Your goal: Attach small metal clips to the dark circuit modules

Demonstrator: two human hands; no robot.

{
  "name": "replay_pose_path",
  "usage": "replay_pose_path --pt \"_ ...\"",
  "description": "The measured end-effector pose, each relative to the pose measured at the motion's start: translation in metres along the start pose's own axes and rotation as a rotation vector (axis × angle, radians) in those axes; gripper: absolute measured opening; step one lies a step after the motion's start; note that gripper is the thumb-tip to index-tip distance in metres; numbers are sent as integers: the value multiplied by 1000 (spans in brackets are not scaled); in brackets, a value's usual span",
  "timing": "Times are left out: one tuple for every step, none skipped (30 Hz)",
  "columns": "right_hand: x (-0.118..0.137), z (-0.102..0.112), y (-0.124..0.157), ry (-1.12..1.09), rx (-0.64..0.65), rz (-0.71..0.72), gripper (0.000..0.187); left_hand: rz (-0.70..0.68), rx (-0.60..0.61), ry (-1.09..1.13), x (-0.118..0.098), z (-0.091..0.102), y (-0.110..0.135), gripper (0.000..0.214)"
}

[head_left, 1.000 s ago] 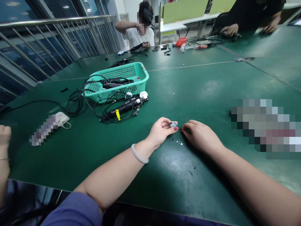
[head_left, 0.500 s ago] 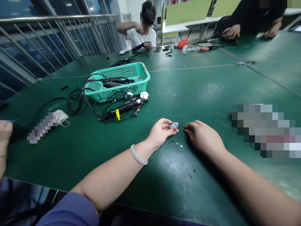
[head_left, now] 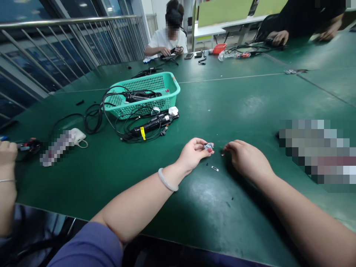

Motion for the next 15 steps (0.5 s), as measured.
replay_pose_path --pt "-3 2 0 -21 -5 -15 27 2 1 -1 0 0 0 34" --pt "-6 3 0 -40 -5 -22 26 4 2 -3 0 0 0 33" --pt "-7 3 0 -58 -2 -21 24 5 1 -5 0 0 0 32" --pt "-7 2 0 -74 7 -10 21 4 -1 -6 0 1 0 32" --pt "-6 0 0 -84 21 5 19 5 -4 -7 0 1 0 31" --pt "-4 -3 0 -84 37 23 18 7 -8 -12 0 1 0 30" --pt "-2 -6 -1 -73 50 37 17 11 -13 -18 0 1 1 28" --pt "0 -9 -1 -53 56 42 18 18 -20 -25 0 1 1 26" --pt "1 -11 -1 -29 60 42 19 25 -28 -32 0 2 1 23" --pt "2 -12 -1 -3 62 42 20 32 -35 -36 0 2 2 20" --pt "3 -13 -1 21 62 41 21 36 -40 -38 0 2 2 18" --pt "4 -14 -1 40 65 42 22 38 -42 -38 0 2 3 16" --pt "5 -14 0 54 70 45 23 38 -41 -38 0 2 3 14" --pt "6 -14 1 61 74 48 23 36 -40 -39 -1 2 4 13" --pt "7 -14 2 58 77 51 23 35 -39 -42 -1 1 4 11"
Point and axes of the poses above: each hand's wrist, its own y-axis away from the middle knuckle, its own z-axis out of the back of the hand, x = y × z, the point moved 9 cm from there along -y, towards the middle knuckle, and after that the axes turned 2 degrees about -z, right-handed, at the moved point
